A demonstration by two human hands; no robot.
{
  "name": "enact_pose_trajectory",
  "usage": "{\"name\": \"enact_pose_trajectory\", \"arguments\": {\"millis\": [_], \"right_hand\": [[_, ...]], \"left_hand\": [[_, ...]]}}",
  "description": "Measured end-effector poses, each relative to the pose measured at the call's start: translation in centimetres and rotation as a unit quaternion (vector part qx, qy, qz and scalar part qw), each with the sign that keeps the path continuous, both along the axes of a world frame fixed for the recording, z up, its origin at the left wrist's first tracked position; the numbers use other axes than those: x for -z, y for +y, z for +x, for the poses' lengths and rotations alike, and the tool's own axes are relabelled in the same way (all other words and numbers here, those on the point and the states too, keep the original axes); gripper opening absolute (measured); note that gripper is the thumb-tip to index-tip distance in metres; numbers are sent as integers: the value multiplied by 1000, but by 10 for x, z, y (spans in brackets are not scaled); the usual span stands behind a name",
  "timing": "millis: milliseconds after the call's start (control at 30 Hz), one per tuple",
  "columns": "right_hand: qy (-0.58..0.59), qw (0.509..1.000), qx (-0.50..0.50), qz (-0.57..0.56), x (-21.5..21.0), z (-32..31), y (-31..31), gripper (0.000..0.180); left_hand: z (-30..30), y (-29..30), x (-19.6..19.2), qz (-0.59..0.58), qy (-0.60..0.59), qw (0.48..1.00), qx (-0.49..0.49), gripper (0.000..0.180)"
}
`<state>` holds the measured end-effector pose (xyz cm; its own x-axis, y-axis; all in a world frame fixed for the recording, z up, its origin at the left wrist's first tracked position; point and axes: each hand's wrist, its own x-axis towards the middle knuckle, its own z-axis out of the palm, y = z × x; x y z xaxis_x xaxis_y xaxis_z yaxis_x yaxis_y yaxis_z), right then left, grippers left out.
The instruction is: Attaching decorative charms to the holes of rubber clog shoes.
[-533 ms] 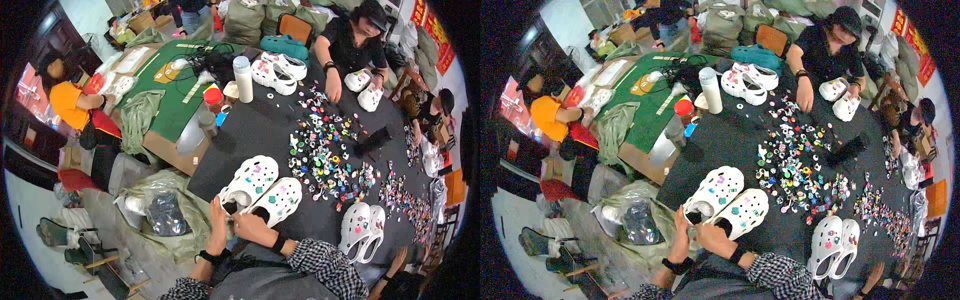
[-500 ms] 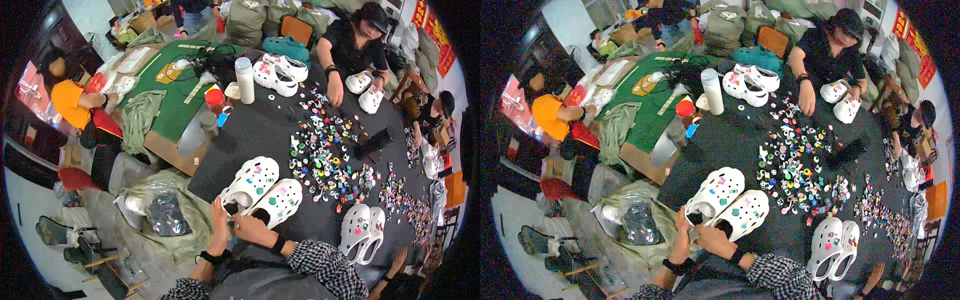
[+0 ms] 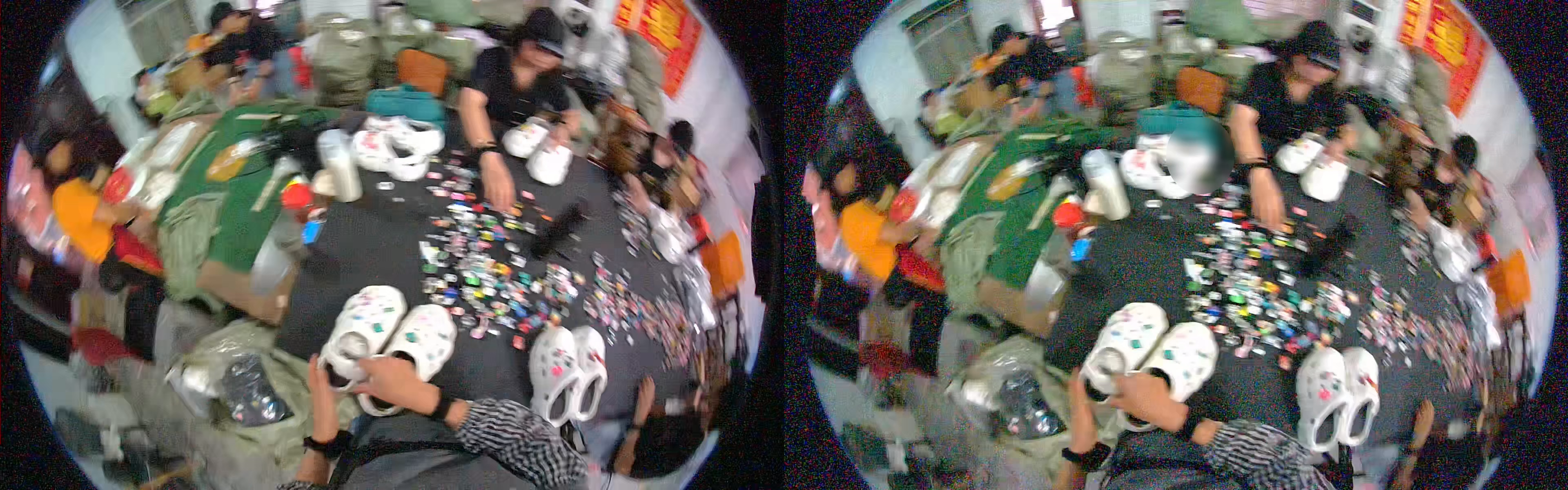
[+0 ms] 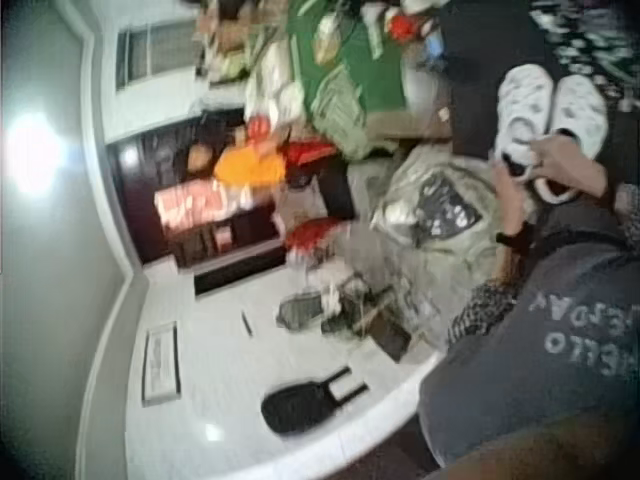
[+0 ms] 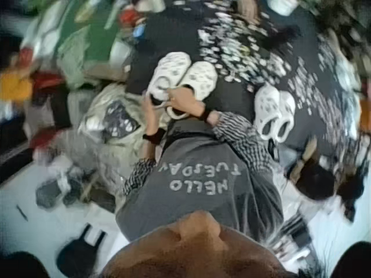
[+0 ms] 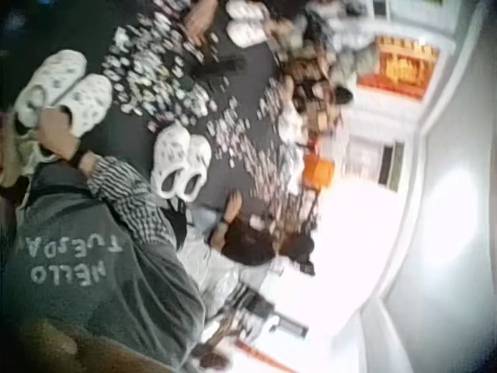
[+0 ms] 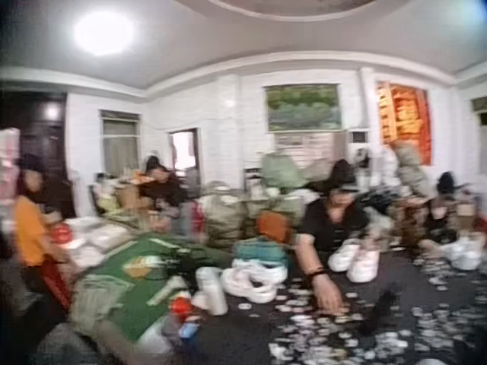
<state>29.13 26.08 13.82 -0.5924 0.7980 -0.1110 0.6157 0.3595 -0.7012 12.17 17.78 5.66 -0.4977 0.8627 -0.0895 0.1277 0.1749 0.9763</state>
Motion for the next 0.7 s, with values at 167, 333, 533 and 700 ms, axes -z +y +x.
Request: {"name": "enact_pose_trajectory", "arguments": {"millis": [167,333,533,700], "right_hand": [[16,998,-6,52,-28,-1,-2,31],[32,976,73,204,-41,28,-3,20],[14,943,156,294,-98,132,-7,29],[-97,874,288,380,-160,251,-61,32]], "left_hand": [[28,4,-72,19,-131,991,33,51],[46,18,-73,-73,-202,977,9,60],[86,39,-85,43,-191,918,344,91],[136,51,-120,-22,-186,813,552,68]]}}
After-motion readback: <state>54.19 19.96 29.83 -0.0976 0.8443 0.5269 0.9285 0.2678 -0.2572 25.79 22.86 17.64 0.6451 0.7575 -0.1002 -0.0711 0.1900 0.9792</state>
